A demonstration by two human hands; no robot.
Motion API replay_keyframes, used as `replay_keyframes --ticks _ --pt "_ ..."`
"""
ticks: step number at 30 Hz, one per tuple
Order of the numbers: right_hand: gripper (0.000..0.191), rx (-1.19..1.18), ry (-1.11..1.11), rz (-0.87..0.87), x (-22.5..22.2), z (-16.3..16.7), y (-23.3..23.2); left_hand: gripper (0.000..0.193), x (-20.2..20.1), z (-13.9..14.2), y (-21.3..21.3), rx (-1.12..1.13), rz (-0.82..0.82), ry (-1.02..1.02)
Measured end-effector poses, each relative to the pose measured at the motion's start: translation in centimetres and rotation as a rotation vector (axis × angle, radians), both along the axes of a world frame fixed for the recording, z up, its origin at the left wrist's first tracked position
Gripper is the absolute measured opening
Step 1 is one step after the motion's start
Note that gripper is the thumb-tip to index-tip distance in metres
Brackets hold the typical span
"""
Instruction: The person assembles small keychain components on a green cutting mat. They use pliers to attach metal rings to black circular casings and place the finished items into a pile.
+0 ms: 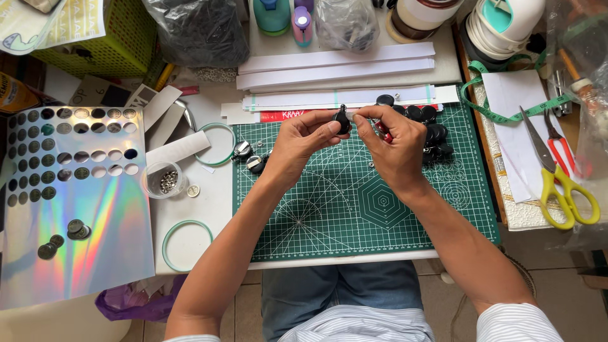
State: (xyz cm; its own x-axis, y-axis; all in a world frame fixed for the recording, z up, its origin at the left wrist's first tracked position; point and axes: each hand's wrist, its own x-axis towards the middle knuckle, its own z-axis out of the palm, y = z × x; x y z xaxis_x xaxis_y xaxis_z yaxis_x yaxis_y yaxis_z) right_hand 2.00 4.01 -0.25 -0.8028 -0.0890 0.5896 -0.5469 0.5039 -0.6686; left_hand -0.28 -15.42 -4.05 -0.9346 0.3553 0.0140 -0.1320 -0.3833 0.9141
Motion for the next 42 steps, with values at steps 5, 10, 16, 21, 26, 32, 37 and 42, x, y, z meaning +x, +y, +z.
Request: replay_keyframes --ticks 5,10,16,21,26,32,37,42 --pt "0.012 -0.001 -0.002 0.005 -0.19 0.02 -0.15 0.041 -0.07 0.18 -0.02 -0.038 0.012 0.0" --pt "0.012 -0.001 0.039 0.034 -0.12 0.01 -0.04 0.042 -0.04 0.2 0.04 -0.002 0.007 0.001" --pt "0.012 0.0 0.007 0.033 -0.21 0.0 0.02 0.042 -0.14 0.1 -0.06 -0.02 0.011 0.0" --pt "0.012 0.007 0.017 0.025 -0.23 -0.05 -0.02 0.042 -0.26 0.06 -0.07 -0.015 0.009 -0.007" --pt "0.013 0.006 0.025 0.045 -0.38 -0.17 0.04 0.042 -0.17 0.08 -0.09 -0.008 0.008 -0.013" --pt "0.013 0.007 0.012 0.036 -0.4 -0.42 0.11 0.041 -0.1 0.06 -0.1 -0.033 0.012 -0.002" --pt "0.013 -0.008 0.001 0.034 -0.42 -0.43 0.09 0.04 -0.29 -0.03 -0.09 -0.037 0.015 -0.001" --pt "0.013 -0.009 0.012 0.034 -0.32 -0.12 -0.01 0.04 -0.46 -0.12 -0.03 -0.028 0.015 -0.012"
